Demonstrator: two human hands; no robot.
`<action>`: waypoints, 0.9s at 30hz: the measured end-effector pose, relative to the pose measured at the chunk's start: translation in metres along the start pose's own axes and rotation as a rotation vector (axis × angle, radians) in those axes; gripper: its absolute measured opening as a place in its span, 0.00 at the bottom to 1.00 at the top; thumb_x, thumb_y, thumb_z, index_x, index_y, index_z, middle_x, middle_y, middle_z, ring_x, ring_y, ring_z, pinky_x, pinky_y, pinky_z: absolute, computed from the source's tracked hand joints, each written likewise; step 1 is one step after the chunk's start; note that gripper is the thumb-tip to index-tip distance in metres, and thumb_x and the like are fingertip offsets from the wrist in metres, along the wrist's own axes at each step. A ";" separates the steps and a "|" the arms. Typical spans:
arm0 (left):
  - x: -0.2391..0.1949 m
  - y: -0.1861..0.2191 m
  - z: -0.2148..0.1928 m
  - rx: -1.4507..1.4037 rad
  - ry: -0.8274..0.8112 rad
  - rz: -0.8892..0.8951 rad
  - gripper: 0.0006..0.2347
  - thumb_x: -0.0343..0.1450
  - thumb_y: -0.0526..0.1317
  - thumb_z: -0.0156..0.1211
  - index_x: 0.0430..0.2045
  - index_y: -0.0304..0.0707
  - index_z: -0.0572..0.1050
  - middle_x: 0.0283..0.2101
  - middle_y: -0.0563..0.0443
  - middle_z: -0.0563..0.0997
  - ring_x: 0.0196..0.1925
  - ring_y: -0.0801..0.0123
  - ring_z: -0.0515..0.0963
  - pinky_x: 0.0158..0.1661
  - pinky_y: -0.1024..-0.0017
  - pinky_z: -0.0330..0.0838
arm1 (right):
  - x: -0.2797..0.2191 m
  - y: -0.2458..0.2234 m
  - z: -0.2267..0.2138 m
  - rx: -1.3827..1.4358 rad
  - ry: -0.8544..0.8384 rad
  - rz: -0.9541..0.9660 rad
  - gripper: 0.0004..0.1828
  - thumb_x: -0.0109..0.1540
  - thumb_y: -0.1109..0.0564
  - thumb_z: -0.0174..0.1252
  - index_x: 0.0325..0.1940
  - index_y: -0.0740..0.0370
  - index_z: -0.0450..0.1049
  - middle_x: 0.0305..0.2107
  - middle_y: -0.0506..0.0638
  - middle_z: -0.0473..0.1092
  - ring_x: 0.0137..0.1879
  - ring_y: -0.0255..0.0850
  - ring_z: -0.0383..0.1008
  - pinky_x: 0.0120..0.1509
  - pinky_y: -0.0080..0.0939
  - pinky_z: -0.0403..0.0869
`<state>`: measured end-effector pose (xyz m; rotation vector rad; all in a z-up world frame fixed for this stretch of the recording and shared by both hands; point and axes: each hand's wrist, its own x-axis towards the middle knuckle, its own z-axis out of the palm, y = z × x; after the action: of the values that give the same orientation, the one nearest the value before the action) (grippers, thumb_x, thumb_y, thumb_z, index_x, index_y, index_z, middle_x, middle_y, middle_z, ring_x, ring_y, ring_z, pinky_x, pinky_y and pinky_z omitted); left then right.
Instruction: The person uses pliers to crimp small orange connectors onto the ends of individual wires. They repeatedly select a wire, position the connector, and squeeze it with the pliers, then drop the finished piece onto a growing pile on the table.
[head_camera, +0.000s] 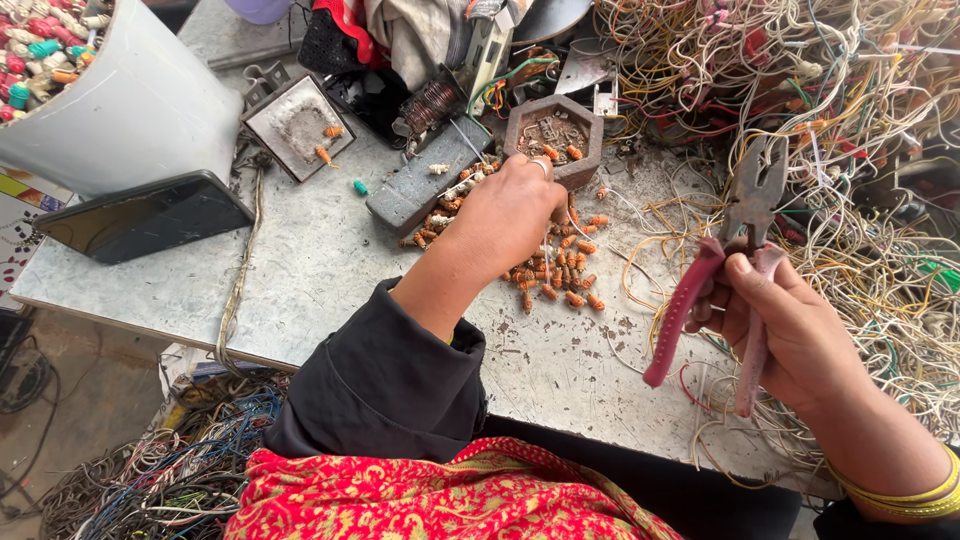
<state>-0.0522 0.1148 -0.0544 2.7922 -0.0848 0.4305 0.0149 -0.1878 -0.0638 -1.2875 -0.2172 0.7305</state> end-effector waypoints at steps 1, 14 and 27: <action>0.000 -0.001 -0.003 -0.037 0.013 0.000 0.03 0.62 0.33 0.68 0.23 0.43 0.84 0.37 0.47 0.79 0.49 0.54 0.76 0.47 0.59 0.74 | 0.000 0.000 0.001 -0.005 -0.004 0.006 0.17 0.72 0.51 0.46 0.62 0.61 0.65 0.44 0.51 0.70 0.48 0.43 0.73 0.52 0.53 0.74; 0.011 0.015 -0.010 -0.834 0.374 -0.059 0.04 0.72 0.33 0.64 0.37 0.33 0.77 0.40 0.51 0.86 0.39 0.76 0.86 0.40 0.79 0.82 | -0.001 0.018 0.005 -0.112 -0.095 0.167 0.22 0.67 0.52 0.48 0.63 0.64 0.65 0.52 0.54 0.73 0.55 0.43 0.74 0.60 0.55 0.75; 0.014 0.030 0.017 -1.478 0.169 -0.039 0.09 0.75 0.34 0.60 0.48 0.31 0.75 0.44 0.50 0.82 0.46 0.76 0.84 0.45 0.78 0.81 | -0.004 0.026 0.000 -0.221 -0.252 0.135 0.26 0.66 0.51 0.51 0.66 0.64 0.65 0.50 0.51 0.70 0.56 0.42 0.71 0.59 0.55 0.75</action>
<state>-0.0370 0.0806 -0.0569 1.3010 -0.2026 0.3527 0.0021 -0.1871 -0.0869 -1.4275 -0.4279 1.0080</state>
